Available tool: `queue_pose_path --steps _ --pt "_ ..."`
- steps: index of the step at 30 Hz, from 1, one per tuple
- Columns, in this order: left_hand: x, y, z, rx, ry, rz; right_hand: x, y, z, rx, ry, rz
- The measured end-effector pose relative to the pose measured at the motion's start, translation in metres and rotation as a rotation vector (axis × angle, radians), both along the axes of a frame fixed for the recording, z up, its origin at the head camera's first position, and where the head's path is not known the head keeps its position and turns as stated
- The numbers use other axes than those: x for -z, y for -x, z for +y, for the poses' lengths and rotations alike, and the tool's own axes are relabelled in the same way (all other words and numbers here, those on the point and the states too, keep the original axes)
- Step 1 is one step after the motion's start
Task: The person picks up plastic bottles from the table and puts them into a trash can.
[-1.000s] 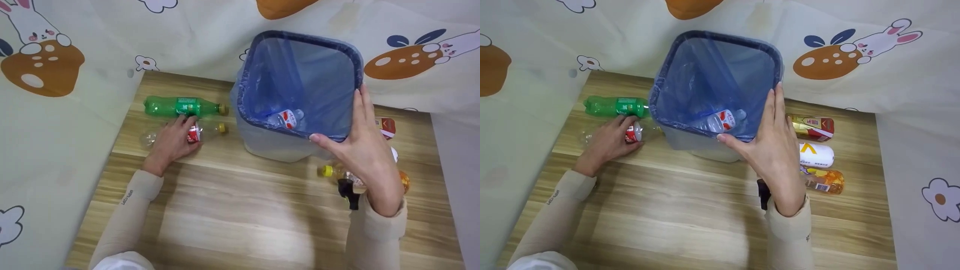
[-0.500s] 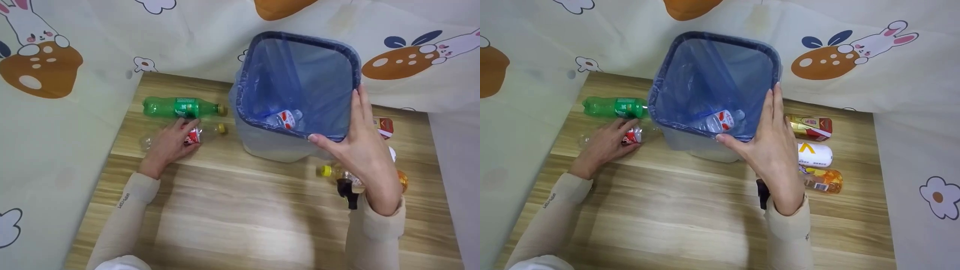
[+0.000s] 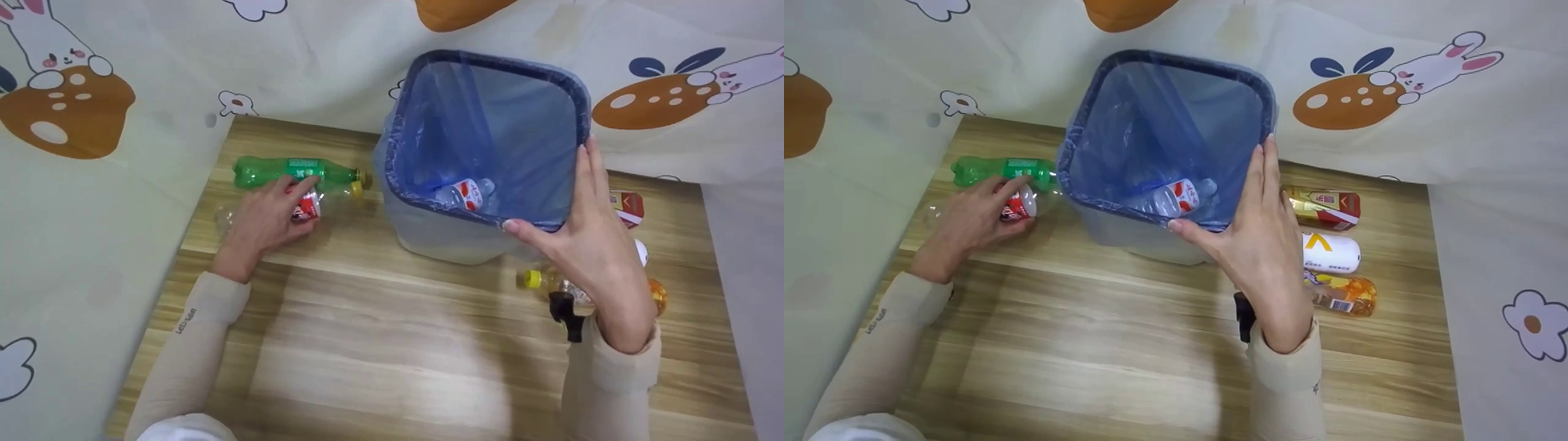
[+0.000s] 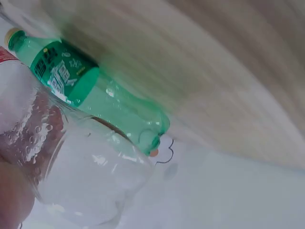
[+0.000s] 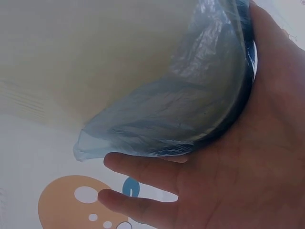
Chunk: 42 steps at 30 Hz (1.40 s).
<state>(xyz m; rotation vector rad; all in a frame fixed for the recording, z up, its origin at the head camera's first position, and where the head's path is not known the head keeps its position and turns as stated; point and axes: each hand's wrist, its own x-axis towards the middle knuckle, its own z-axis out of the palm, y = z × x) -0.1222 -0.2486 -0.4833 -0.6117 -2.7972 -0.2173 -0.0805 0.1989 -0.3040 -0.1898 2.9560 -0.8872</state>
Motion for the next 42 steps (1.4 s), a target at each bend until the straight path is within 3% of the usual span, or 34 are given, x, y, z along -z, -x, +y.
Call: queue_pose_path --steps 6,10,14,24,42 --pt "-0.015 0.002 -0.001 0.009 0.006 0.023 0.000 0.001 0.000 0.003 -0.013 -0.002" --pt "-0.033 0.004 -0.002 0.008 0.010 0.030 0.000 0.000 0.001 0.001 -0.021 0.007" --pt "-0.059 0.006 -0.002 0.017 0.016 0.042 0.000 0.000 0.002 -0.001 -0.028 0.008" --pt "-0.133 0.016 0.013 0.112 0.047 0.117 -0.001 0.001 0.002 -0.001 -0.030 -0.004" --pt "-0.206 0.021 0.047 0.025 0.226 0.037 -0.001 0.001 0.001 0.003 -0.054 -0.012"
